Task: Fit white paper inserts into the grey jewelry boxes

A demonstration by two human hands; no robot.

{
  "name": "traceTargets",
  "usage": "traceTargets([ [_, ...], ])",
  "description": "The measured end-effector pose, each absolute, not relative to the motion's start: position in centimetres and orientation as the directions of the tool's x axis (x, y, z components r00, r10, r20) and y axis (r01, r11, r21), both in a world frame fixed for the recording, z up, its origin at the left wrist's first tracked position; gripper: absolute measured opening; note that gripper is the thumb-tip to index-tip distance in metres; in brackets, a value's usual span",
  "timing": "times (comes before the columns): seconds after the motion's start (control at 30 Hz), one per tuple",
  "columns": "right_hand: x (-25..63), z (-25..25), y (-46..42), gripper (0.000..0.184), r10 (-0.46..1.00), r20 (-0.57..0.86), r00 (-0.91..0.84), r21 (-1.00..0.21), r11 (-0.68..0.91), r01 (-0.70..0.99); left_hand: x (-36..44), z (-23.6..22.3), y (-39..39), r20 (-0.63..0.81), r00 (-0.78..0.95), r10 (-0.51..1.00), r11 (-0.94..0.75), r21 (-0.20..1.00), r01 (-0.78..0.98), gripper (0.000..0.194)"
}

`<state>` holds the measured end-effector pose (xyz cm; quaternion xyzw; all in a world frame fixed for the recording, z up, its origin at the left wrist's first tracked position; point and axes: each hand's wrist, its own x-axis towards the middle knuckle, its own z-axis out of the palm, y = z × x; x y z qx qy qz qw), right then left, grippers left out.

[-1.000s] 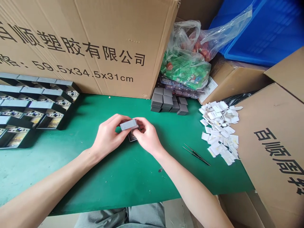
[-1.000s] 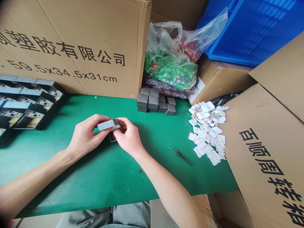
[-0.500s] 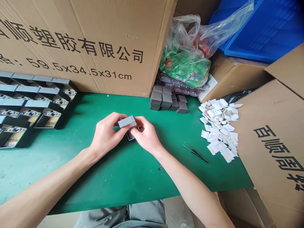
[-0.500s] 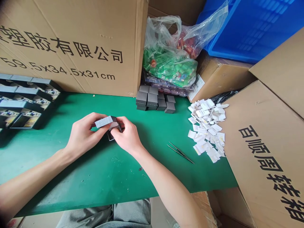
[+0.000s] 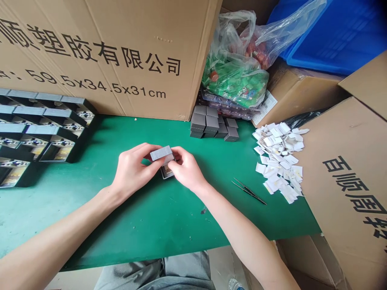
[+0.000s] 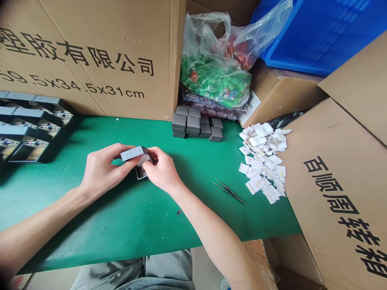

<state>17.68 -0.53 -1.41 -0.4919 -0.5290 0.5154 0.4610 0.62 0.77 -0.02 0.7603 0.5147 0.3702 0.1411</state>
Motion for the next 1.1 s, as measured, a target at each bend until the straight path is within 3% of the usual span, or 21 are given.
traceTargets([
  [0.2, 17.46, -1.50, -0.63, 0.017, 1.000, 0.023, -0.016, -0.998, 0.024, 0.060, 1.02, 0.02, 0.61, 0.405, 0.200, 0.892, -0.426, 0.607, 0.671, 0.024],
  [0.43, 17.24, -1.89, -0.84, 0.045, 1.000, 0.031, -0.003, -0.992, 0.031, 0.121, 0.94, 0.39, 0.94, 0.296, 0.128, 0.947, -0.297, 0.644, 0.705, 0.033],
  [0.57, 17.33, -1.58, -0.91, 0.053, 1.000, 0.000, -0.002, -0.994, 0.001, 0.107, 0.71, 0.14, 1.02, 0.306, 0.133, 0.943, -0.307, 0.639, 0.706, 0.036],
  [0.8, 17.87, -1.65, -0.51, 0.026, 0.998, 0.051, -0.048, -0.995, 0.055, 0.084, 0.61, -0.29, 0.90, 0.309, 0.273, 0.911, -0.409, 0.591, 0.695, 0.039],
  [1.1, 16.88, -2.13, -0.80, 0.019, 0.993, 0.112, 0.039, -0.989, 0.107, 0.104, 1.51, 0.36, 0.31, 0.316, 0.265, 0.911, -0.408, 0.601, 0.687, 0.032],
])
